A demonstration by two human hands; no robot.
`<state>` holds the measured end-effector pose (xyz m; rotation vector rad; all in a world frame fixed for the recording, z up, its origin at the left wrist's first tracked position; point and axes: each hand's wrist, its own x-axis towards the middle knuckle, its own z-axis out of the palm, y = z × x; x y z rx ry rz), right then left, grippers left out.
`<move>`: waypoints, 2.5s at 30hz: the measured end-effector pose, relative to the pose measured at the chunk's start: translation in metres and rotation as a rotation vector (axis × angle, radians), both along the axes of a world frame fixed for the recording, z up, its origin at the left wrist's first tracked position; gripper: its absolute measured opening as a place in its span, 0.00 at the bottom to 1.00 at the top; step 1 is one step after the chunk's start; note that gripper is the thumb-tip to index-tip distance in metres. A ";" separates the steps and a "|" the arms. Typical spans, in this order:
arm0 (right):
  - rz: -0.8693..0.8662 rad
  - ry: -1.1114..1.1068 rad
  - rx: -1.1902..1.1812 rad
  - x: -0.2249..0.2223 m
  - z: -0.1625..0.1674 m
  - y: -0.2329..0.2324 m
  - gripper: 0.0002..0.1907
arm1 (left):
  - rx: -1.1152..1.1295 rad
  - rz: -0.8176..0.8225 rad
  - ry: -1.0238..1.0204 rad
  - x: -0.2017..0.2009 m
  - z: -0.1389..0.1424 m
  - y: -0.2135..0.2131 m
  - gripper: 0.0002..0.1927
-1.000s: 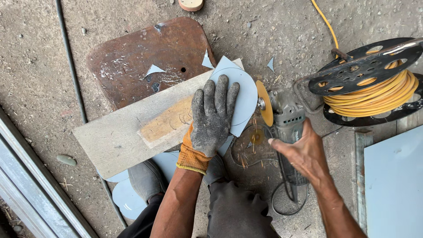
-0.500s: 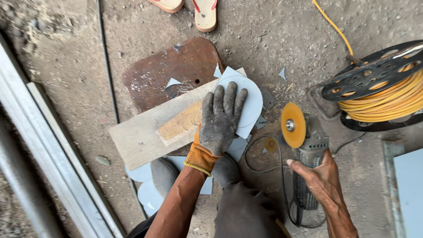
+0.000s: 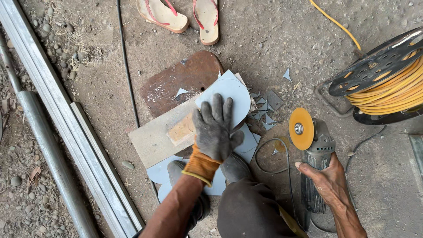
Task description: The person uses an angle grinder to cut a circular shape from a flat metal sheet. They hold the sheet steady with a gloved left hand while guiding the grinder with the right hand, producing sparks as the blade follows a pre-drawn circle.
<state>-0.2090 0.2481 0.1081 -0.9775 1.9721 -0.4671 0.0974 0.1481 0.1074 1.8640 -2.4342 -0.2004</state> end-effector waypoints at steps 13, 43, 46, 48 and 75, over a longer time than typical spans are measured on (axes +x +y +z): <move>-0.034 -0.066 -0.036 -0.002 -0.003 -0.001 0.47 | -0.601 -0.378 -0.202 0.037 -0.013 0.004 0.27; 0.155 -0.208 -0.034 0.018 0.020 -0.078 0.35 | -0.181 -0.175 -0.145 -0.009 -0.043 -0.025 0.56; 0.183 -0.184 -0.007 0.027 0.025 -0.085 0.36 | -0.144 -0.121 -0.062 -0.009 -0.049 -0.022 0.57; 0.227 -0.155 -0.033 0.031 0.026 -0.090 0.38 | -0.055 -0.065 0.047 -0.008 -0.052 -0.024 0.60; 0.307 0.006 -0.109 0.043 0.006 -0.097 0.42 | -0.039 0.068 0.303 -0.014 -0.070 -0.019 0.53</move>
